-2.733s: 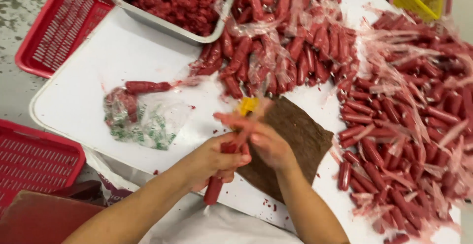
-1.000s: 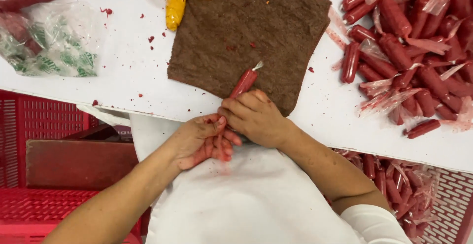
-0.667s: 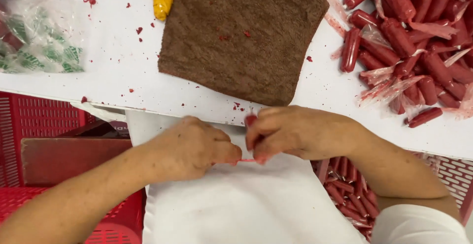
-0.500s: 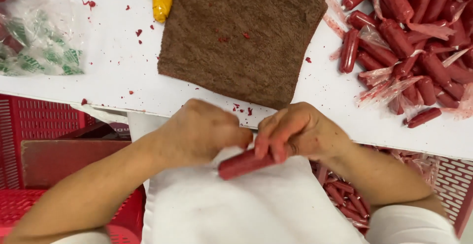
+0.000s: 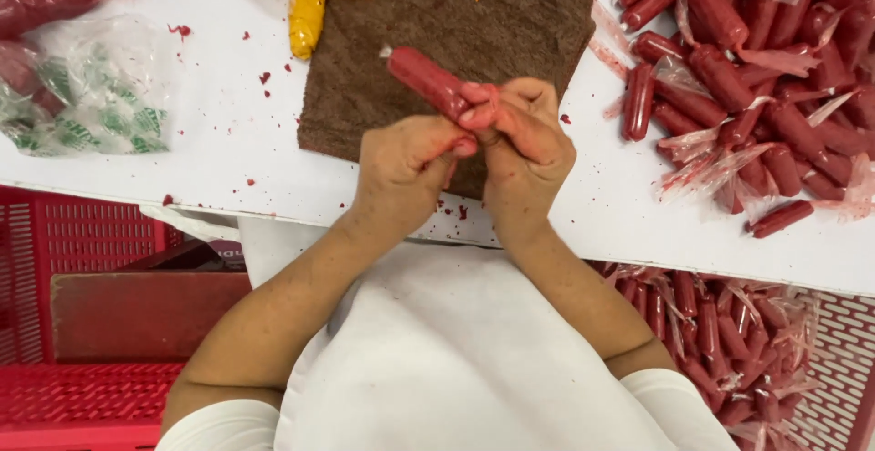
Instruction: Rapidly removing plastic wrappers from small red sausages on a production table.
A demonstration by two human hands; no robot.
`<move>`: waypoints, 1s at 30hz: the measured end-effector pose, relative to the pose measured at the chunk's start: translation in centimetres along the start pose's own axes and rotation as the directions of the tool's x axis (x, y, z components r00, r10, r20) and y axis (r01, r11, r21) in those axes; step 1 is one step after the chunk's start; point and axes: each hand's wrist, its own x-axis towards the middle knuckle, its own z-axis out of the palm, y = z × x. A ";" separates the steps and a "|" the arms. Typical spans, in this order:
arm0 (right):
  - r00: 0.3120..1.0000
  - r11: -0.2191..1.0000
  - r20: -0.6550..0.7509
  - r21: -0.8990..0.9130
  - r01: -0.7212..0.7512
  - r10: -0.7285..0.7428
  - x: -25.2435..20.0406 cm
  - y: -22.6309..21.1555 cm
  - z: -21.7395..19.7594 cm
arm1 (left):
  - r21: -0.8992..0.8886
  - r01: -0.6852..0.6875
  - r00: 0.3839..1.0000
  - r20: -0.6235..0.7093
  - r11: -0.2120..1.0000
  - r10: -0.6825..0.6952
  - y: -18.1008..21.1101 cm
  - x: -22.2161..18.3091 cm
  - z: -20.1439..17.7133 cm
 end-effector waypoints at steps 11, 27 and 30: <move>0.553 0.737 0.832 -0.342 0.583 -0.051 5.0 -6.5 -4.9 | 0.572 -0.110 0.949 0.304 0.813 -0.086 5.7 -0.6 -0.4; 0.562 0.992 0.822 -0.028 -0.127 0.095 2.6 1.6 -6.1 | 0.589 -0.607 0.783 0.557 0.533 0.277 0.6 1.0 -1.5; 0.898 0.908 0.415 0.304 -0.290 0.148 -1.5 4.9 -4.4 | 0.770 -0.630 0.723 0.531 0.105 0.442 -2.1 -0.7 -1.2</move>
